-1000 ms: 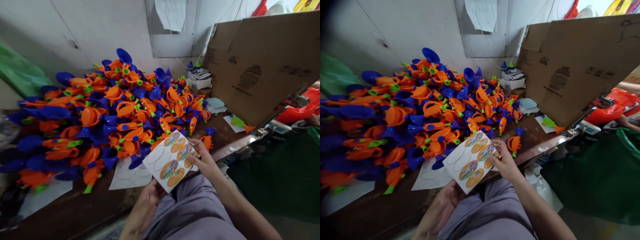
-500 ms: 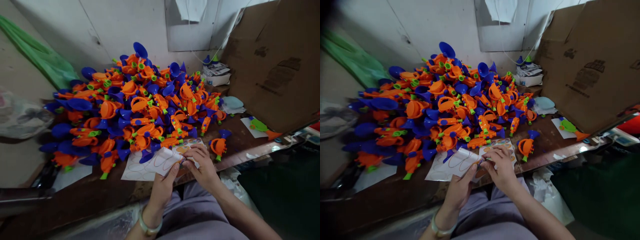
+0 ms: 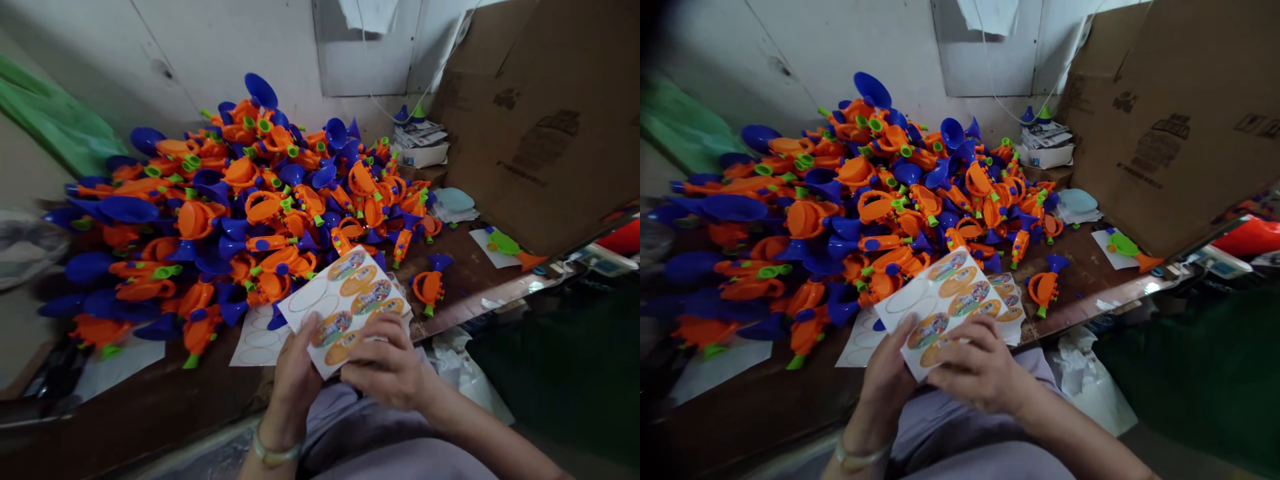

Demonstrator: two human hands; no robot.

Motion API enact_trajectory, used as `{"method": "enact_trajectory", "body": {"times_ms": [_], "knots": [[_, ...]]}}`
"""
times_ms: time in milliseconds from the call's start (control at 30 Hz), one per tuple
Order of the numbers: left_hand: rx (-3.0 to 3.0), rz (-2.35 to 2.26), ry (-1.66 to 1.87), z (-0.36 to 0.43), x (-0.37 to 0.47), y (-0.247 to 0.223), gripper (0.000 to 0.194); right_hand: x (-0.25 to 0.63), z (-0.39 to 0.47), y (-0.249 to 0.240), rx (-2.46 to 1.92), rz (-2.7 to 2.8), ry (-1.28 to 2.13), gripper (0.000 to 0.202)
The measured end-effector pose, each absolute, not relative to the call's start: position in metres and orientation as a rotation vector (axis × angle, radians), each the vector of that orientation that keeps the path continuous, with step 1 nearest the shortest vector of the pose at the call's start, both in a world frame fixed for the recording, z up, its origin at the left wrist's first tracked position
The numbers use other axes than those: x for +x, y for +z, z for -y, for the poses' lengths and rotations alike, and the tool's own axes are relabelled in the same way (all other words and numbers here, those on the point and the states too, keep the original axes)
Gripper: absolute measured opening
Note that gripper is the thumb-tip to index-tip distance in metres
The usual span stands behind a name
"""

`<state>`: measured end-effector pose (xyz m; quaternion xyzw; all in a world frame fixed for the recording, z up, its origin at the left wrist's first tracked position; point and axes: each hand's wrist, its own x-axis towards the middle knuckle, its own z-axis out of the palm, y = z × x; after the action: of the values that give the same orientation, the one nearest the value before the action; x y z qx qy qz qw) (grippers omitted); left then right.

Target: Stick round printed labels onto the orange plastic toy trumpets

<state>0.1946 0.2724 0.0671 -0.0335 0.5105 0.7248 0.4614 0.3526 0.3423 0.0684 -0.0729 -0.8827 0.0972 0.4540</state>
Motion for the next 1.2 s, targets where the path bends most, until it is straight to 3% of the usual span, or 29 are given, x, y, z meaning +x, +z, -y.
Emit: {"method": "enact_trajectory", "body": {"times_ms": [167,300,400,500,667,833,933,1067,1200], "knots": [[-0.128,-1.279,1.821,-0.273,0.196,0.086,0.044,0.354,-0.347,0.078,-0.384,2.062,0.286,0.016],[-0.113,-1.259,1.818,-0.267,0.210,0.086,0.053,0.338,-0.362,0.073,-0.602,2.053,0.494,0.027],[-0.064,-1.264,1.816,-0.265,0.215,0.081,0.051,0.330,-0.367,0.065,-0.585,2.070,0.571,0.014],[-0.036,-1.247,1.839,-0.265,0.215,0.078,0.045,0.327,-0.366,0.061,-0.561,2.016,0.449,0.005],[-0.110,-1.190,1.776,-0.267,0.208,0.081,0.046,0.331,-0.357,0.071,-0.496,2.010,0.253,0.018],[-0.140,-1.192,1.854,-0.272,0.195,0.084,0.043,0.352,-0.348,0.088,-0.211,1.960,0.653,0.030],[-0.145,-1.257,1.916,-0.272,0.196,0.084,0.044,0.358,-0.351,0.084,-0.444,1.882,0.694,0.015],[-0.160,-1.257,1.919,-0.271,0.206,0.083,0.047,0.353,-0.353,0.069,-0.607,2.018,0.586,0.044],[-0.132,-1.281,1.892,-0.269,0.212,0.079,0.045,0.345,-0.348,0.059,-0.635,1.988,0.554,0.048]]}}
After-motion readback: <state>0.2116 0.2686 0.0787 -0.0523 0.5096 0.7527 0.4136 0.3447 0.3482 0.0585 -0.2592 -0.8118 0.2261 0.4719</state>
